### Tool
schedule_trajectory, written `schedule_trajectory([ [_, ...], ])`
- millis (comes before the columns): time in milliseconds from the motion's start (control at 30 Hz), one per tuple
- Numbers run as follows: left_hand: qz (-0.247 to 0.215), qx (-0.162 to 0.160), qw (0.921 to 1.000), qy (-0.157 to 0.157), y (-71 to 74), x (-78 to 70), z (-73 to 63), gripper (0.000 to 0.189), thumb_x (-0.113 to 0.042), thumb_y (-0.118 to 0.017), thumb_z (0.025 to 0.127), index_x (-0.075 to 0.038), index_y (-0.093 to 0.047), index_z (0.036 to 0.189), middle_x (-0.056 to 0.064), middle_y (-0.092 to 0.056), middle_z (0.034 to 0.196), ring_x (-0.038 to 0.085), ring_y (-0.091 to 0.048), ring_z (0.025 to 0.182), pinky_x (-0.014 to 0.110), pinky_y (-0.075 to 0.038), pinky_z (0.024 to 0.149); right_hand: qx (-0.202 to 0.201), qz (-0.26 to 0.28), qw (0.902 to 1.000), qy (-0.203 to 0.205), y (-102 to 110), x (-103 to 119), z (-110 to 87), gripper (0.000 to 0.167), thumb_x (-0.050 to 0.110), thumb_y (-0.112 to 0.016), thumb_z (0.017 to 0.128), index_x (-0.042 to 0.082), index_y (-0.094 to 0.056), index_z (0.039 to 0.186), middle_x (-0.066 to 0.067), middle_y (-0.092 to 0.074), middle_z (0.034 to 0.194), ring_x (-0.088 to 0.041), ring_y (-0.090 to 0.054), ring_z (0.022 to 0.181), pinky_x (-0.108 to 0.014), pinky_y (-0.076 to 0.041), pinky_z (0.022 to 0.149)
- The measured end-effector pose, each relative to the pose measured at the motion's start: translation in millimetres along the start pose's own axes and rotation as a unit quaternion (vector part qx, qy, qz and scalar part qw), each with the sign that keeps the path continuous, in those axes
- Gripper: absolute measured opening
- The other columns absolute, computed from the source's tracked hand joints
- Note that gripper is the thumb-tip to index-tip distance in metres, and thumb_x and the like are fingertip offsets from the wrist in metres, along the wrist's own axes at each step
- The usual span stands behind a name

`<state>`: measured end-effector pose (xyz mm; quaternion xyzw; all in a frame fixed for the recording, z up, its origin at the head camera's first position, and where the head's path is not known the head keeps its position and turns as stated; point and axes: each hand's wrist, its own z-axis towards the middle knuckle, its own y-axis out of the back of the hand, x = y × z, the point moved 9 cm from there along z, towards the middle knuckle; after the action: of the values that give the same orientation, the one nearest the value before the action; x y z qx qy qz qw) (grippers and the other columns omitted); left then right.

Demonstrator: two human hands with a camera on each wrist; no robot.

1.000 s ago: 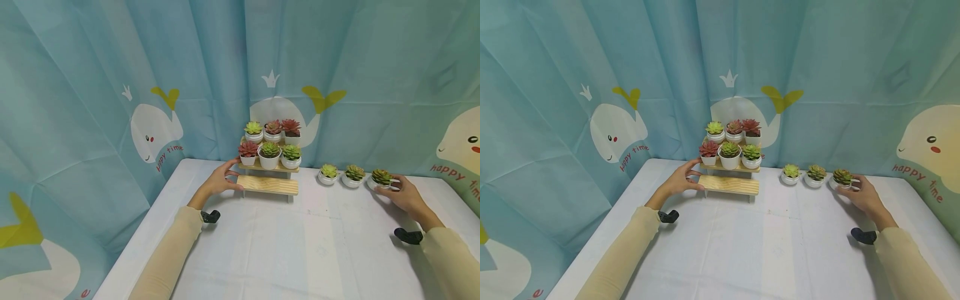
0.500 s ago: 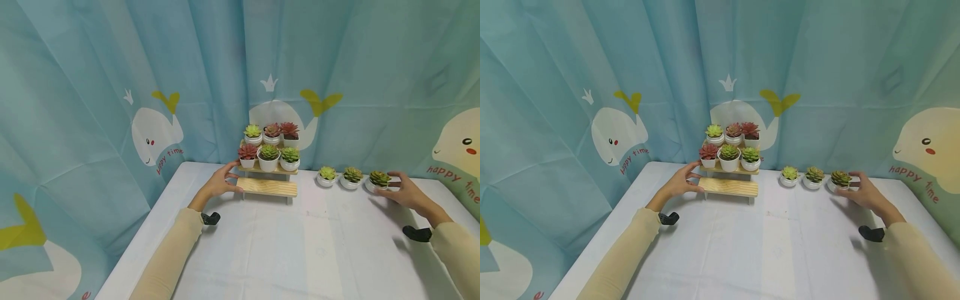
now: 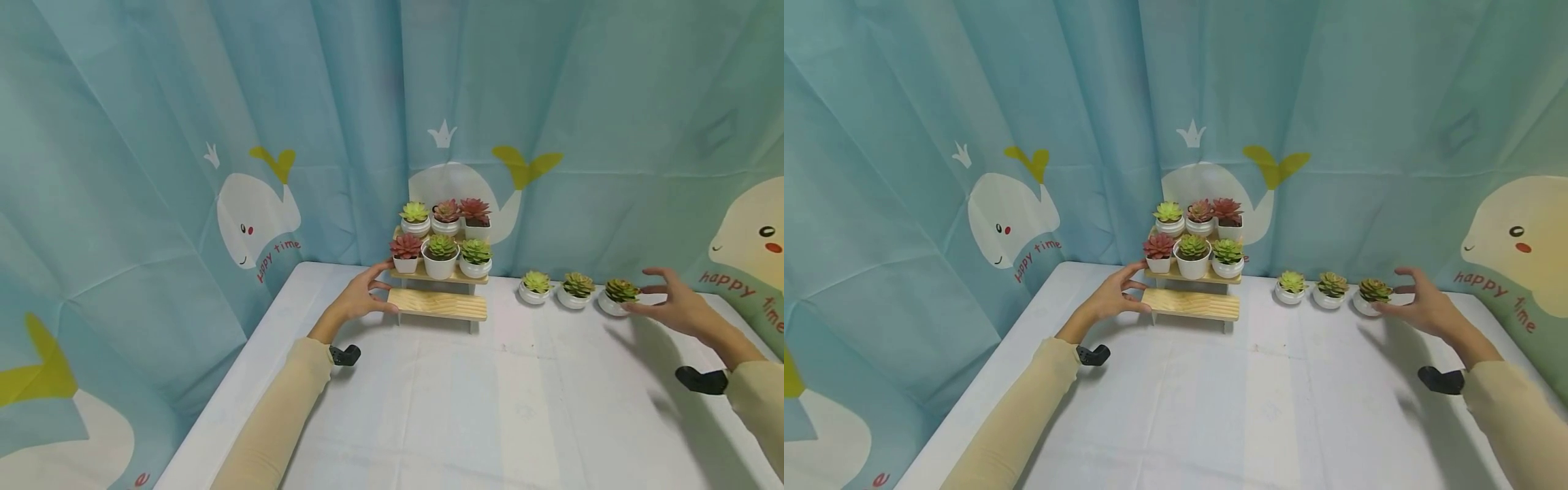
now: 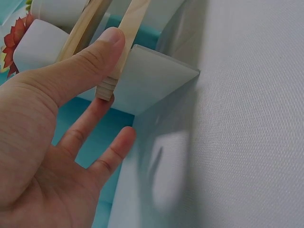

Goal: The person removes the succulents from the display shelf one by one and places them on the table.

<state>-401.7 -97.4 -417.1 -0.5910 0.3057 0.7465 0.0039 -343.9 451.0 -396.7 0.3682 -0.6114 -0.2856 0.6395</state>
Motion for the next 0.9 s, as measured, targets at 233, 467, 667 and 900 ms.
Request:
schedule_trajectory([
  [233, 0.003, -0.004, 1.0, 0.007, 0.5, 1.3, 0.4, 0.096, -0.006, -0.089, 0.08, -0.012, -0.035, 0.16, 0.001, -0.028, 0.168, 0.03, -0.057, 0.132, 0.048, -0.054, 0.098, -0.032, 0.01, 0.999, 0.03, 15.6, 13.2, -1.7, 0.085, 0.024, -0.07, 0.1, -0.012, -0.015, 0.153, -0.049, -0.038, 0.139, -0.066, -0.051, 0.114, -0.023, -0.051, 0.063],
  [467, 0.004, -0.003, 1.0, 0.008, 0.1, 2.9, 0.6, 0.097, -0.006, -0.089, 0.081, -0.012, -0.034, 0.16, 0.002, -0.03, 0.167, 0.031, -0.056, 0.132, 0.046, -0.055, 0.097, -0.061, 0.003, 0.9977, 0.029, 32.0, 33.2, -2.6, 0.09, 0.027, -0.072, 0.099, -0.011, -0.014, 0.156, -0.048, -0.038, 0.14, -0.056, -0.061, 0.107, -0.034, -0.054, 0.064],
  [667, 0.007, -0.004, 0.9999, 0.007, 0.0, 1.6, 0.9, 0.097, -0.006, -0.09, 0.08, -0.012, -0.035, 0.16, 0.001, -0.03, 0.167, 0.03, -0.057, 0.131, 0.047, -0.054, 0.098, -0.073, 0.005, 0.9967, 0.036, 42.6, 46.1, -2.2, 0.092, 0.027, -0.075, 0.097, -0.009, -0.015, 0.157, -0.047, -0.039, 0.14, -0.035, -0.069, 0.095, -0.028, -0.053, 0.062],
  [900, 0.0, -0.003, 1.0, 0.006, 0.1, 2.4, 0.4, 0.096, -0.005, -0.089, 0.08, -0.012, -0.035, 0.16, 0.001, -0.028, 0.168, 0.031, -0.057, 0.132, 0.047, -0.054, 0.098, -0.07, 0.017, 0.9968, 0.035, 46.6, 57.9, -2.1, 0.094, 0.03, -0.075, 0.097, -0.006, -0.013, 0.159, -0.045, -0.037, 0.145, -0.025, -0.069, 0.1, -0.025, -0.052, 0.063],
])
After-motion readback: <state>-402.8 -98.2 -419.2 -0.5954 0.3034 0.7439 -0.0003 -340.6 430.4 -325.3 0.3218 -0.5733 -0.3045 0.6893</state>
